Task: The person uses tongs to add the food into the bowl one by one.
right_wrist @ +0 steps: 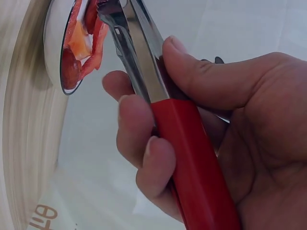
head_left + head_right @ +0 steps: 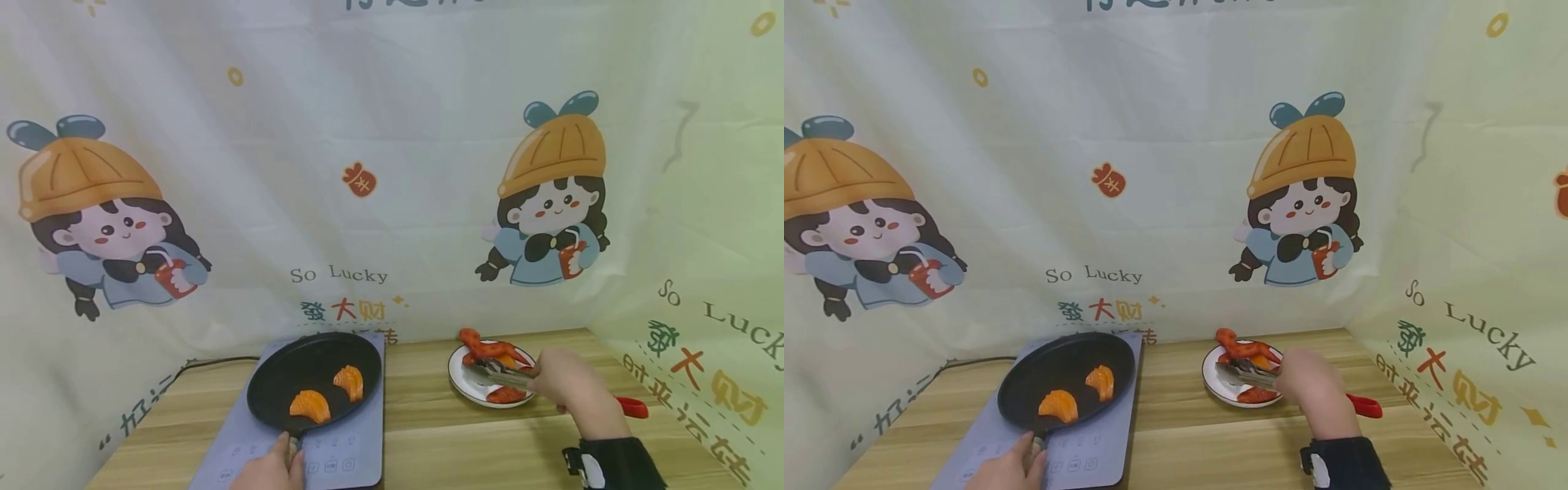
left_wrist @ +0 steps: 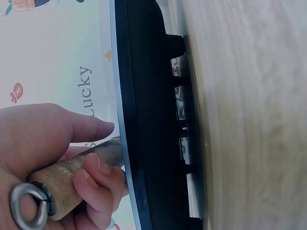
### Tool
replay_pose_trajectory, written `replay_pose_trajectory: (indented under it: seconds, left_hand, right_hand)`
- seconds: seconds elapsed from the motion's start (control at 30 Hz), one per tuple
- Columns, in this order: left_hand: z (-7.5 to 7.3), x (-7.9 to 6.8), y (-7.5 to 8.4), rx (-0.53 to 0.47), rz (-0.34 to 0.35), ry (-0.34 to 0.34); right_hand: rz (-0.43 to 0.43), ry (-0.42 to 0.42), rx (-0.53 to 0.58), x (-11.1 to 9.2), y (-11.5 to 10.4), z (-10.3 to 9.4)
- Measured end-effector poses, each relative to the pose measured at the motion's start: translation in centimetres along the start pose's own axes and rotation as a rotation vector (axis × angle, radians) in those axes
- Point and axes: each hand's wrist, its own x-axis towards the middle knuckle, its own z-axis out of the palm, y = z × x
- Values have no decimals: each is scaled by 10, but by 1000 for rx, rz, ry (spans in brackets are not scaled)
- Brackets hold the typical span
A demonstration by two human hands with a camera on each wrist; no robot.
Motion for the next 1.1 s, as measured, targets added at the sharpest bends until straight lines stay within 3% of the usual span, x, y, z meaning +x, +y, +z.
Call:
replay_pose_trajectory:
  seconds: [0.2,0.67,1.1]
  left_hand:
    - [-1,-1,1,-2,-1,6]
    - [-2,-2,1,-3,-2,4]
    - [-2,-1,0,-1,8,-2]
  right_hand:
    - [10,17,-5,0,-7,-2]
    - [-100,218,-105,3,-38,5]
    - [-174,376,-107,3,-72,21]
